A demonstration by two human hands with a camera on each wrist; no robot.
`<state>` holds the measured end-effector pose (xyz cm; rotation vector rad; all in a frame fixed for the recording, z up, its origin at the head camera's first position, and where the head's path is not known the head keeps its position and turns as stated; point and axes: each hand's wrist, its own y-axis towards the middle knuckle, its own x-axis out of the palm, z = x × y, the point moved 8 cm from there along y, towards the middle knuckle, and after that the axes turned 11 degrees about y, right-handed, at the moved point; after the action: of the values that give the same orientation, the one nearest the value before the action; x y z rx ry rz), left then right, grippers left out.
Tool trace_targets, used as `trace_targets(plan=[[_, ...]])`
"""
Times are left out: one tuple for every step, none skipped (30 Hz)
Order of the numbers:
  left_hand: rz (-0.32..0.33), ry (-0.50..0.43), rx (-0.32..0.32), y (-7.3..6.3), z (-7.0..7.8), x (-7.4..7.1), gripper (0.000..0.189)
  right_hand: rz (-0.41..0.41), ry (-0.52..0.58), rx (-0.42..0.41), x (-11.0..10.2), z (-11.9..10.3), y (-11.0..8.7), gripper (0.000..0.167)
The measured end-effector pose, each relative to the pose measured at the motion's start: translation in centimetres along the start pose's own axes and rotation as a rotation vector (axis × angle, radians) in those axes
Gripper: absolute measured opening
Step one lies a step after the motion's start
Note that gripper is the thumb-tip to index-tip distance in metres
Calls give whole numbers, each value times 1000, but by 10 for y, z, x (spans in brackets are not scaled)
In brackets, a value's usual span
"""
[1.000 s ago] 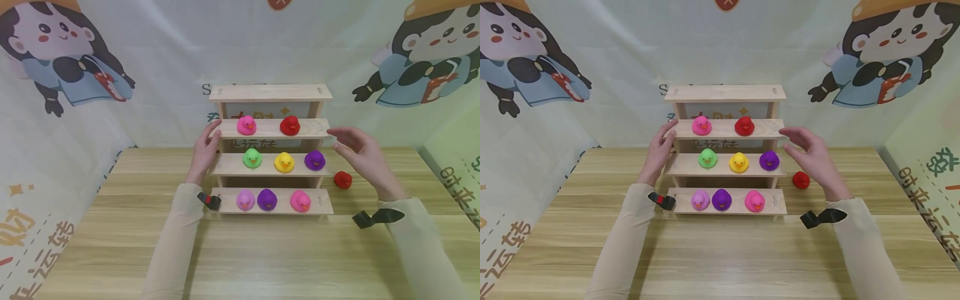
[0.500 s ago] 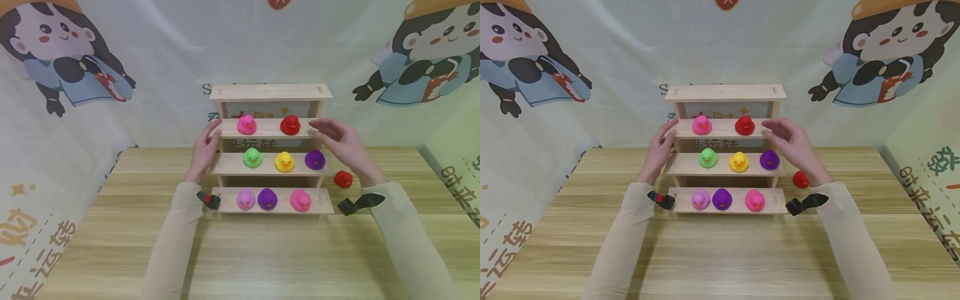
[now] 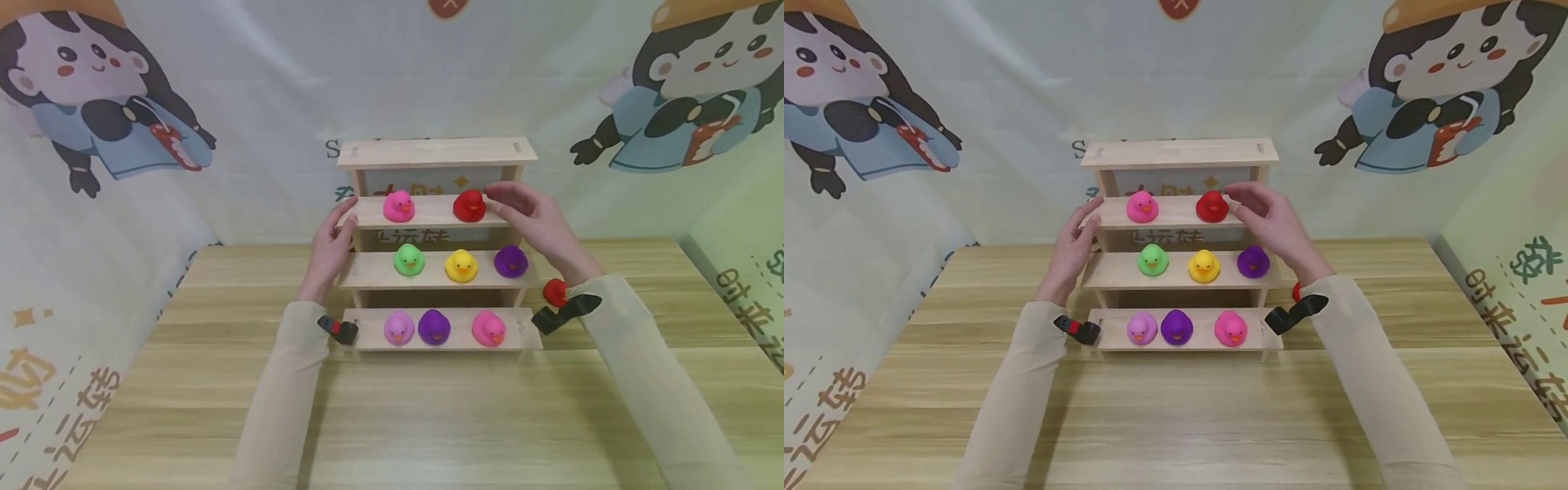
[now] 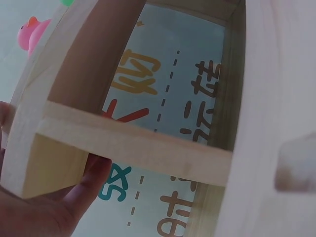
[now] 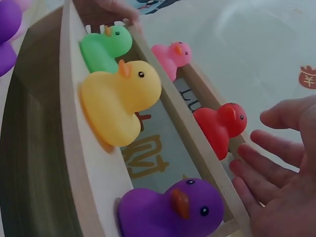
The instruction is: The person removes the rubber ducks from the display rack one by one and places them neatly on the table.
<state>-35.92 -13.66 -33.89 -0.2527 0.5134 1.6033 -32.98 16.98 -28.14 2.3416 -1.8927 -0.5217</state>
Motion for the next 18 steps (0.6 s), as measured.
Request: trace_targets(plan=[[0,1,0,0,0,0,42,-14,-2,5,1,0,1,39],[1,1,-3,0,0,1,42,-30,-4,9,2,1,2,40],[2,4,-3,0,-1,1,42,-47,-9,13,3,1,3,42],[3,6,-3,-1,-1,1,42,-66,-17,16,5,1,3,43],[6,6,-3,-1,-1,1,42,-83,-24,19,6,2,4,45],[8,11,-2,-1,-1,1,42,-96,-31,24,7,2,4,46],[9,17,-2,-1,-1,1,42,-108,-33,28,8,2,5,47],[12,21,-2,-1,-1,1,42,-118,-35,34,9,2,5,49],[14,26,-1,-1,-1,1,42,-124,-40,41,10,3,5,50],[15,31,-1,-2,-1,1,42,-127,-42,46,11,3,5,51],[17,40,-1,-2,-2,1,43,-131,-43,48,12,4,5,52],[18,47,-1,-2,-2,1,43,-130,-43,52,13,4,6,52],[21,51,-1,-2,-1,1,42,-129,-41,52,14,4,6,52],[24,50,0,-2,-1,1,42,-125,-39,50,14,5,6,52],[26,53,0,-2,-1,1,42,-118,-35,45,14,5,6,51],[29,54,2,-2,-1,1,42,-108,-28,41,15,5,6,50],[31,54,5,-2,0,1,42,-97,-22,37,14,5,6,49],[35,55,7,-2,0,1,42,-81,-19,34,14,5,6,48]])
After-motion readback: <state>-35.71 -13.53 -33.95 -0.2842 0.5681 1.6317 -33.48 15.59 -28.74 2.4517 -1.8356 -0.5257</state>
